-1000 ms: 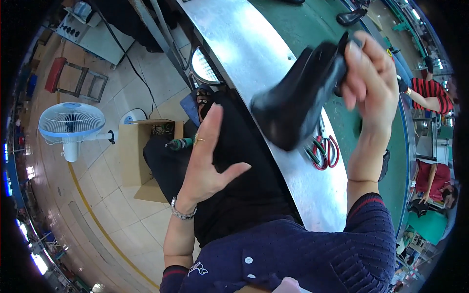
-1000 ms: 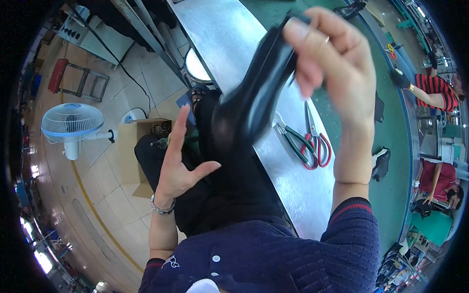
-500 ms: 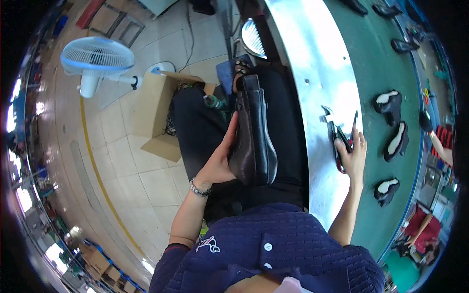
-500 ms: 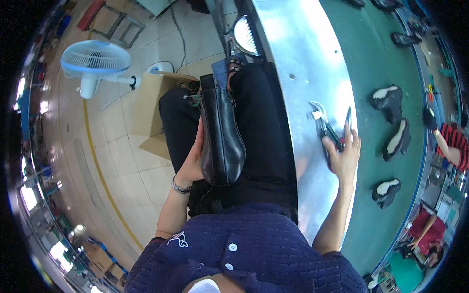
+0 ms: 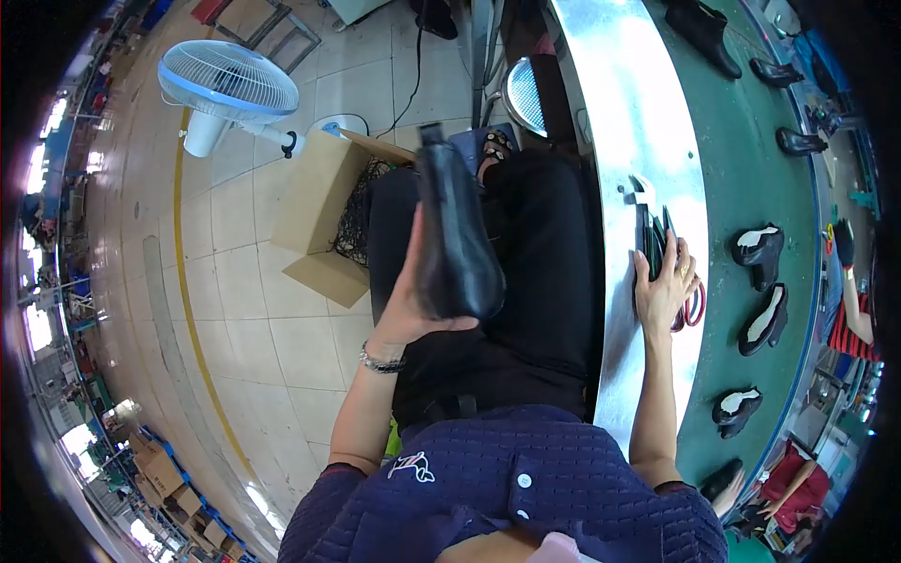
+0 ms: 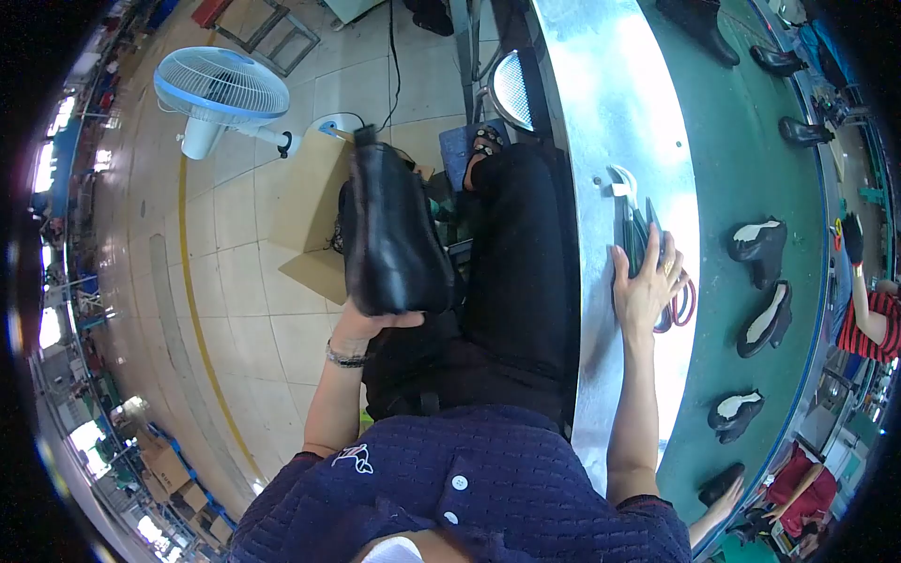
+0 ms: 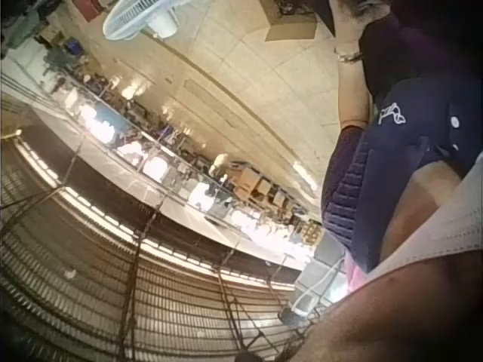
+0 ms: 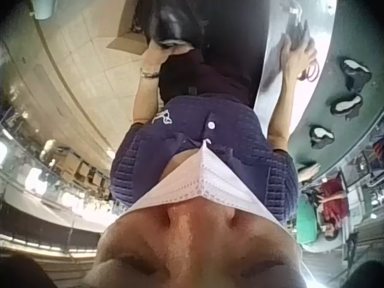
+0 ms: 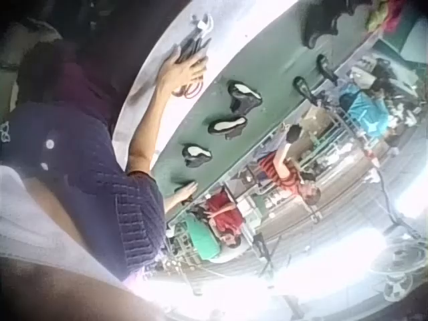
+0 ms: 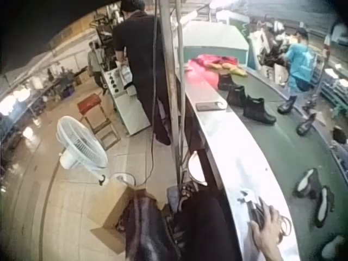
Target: The recorder is assembling and inspecting shoes on a factory production line, using various hand tools to trim and adjust the shoe components.
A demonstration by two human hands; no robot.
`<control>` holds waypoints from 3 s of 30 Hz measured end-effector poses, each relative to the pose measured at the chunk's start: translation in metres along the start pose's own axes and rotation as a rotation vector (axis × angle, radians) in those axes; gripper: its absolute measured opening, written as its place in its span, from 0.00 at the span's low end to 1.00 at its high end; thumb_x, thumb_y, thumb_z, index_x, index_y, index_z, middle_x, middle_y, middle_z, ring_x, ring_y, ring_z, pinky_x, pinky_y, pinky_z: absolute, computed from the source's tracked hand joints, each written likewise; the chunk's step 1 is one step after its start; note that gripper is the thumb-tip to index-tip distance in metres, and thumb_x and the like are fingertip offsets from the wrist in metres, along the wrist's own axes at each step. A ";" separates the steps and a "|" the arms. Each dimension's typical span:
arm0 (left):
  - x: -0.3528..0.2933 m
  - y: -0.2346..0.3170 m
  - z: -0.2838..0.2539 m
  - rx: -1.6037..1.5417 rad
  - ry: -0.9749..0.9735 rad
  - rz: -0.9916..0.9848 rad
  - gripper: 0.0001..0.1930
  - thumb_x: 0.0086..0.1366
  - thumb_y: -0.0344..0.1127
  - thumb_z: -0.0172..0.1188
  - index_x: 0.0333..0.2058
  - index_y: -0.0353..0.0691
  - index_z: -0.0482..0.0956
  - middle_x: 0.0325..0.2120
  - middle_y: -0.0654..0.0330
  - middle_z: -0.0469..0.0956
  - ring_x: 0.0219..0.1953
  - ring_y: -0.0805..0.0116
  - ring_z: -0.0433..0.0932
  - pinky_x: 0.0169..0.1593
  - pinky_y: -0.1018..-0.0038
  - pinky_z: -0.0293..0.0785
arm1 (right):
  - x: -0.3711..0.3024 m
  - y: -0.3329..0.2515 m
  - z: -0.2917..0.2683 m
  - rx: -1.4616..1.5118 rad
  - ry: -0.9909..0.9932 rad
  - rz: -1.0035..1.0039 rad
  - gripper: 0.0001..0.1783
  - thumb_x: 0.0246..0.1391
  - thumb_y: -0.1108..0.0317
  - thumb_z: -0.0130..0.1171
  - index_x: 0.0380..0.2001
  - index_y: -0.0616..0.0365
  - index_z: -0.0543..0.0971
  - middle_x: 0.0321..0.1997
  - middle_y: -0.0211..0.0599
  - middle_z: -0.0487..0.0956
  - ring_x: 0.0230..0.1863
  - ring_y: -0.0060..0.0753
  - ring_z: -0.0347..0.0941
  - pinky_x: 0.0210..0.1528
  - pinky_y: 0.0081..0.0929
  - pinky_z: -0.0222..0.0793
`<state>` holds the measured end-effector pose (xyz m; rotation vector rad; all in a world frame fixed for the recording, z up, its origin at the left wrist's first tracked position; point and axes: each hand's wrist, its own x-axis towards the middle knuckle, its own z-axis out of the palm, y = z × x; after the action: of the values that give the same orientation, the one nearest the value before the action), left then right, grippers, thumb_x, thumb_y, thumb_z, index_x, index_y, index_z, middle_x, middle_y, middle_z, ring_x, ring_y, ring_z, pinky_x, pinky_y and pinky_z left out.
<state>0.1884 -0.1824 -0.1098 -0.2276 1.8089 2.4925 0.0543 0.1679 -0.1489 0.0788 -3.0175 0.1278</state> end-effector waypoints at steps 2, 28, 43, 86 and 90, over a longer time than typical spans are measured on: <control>-0.022 -0.007 -0.023 -0.060 0.129 -0.098 0.59 0.43 0.30 0.77 0.69 0.39 0.44 0.65 0.55 0.58 0.64 0.63 0.62 0.65 0.66 0.59 | 0.010 -0.006 0.002 -0.001 0.010 -0.010 0.37 0.57 0.41 0.53 0.64 0.47 0.64 0.67 0.47 0.61 0.70 0.57 0.50 0.69 0.66 0.35; 0.020 0.065 -0.026 -0.072 0.072 -0.167 0.32 0.68 0.41 0.57 0.66 0.36 0.57 0.58 0.59 0.67 0.59 0.70 0.65 0.62 0.73 0.59 | 0.060 -0.136 -0.138 1.507 -1.132 0.121 0.35 0.47 0.62 0.68 0.58 0.61 0.69 0.38 0.45 0.82 0.20 0.25 0.78 0.12 0.08 0.56; 0.066 0.062 -0.013 0.723 0.624 0.357 0.11 0.63 0.27 0.60 0.43 0.30 0.80 0.35 0.52 0.82 0.36 0.66 0.82 0.41 0.75 0.75 | 0.084 -0.232 -0.172 1.031 -1.573 0.061 0.35 0.65 0.68 0.49 0.71 0.47 0.48 0.42 0.35 0.76 0.47 0.27 0.74 0.50 0.34 0.72; 0.054 0.062 -0.035 1.140 0.338 0.594 0.22 0.51 0.17 0.59 0.48 0.36 0.77 0.51 0.50 0.76 0.43 0.54 0.80 0.44 0.67 0.77 | 0.064 -0.254 -0.179 0.466 -0.358 -0.901 0.36 0.58 0.71 0.55 0.68 0.49 0.56 0.27 0.49 0.78 0.23 0.50 0.76 0.27 0.42 0.74; 0.059 0.058 -0.035 1.128 0.369 0.662 0.19 0.51 0.17 0.59 0.44 0.35 0.77 0.47 0.51 0.79 0.39 0.55 0.81 0.41 0.69 0.78 | 0.059 -0.234 -0.141 0.152 -0.421 -0.922 0.39 0.58 0.70 0.53 0.70 0.46 0.50 0.30 0.52 0.78 0.21 0.47 0.77 0.25 0.40 0.74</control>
<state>0.1257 -0.2366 -0.0748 -0.0074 3.5137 1.2364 0.0256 -0.0555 0.0168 1.6334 -2.9769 0.2664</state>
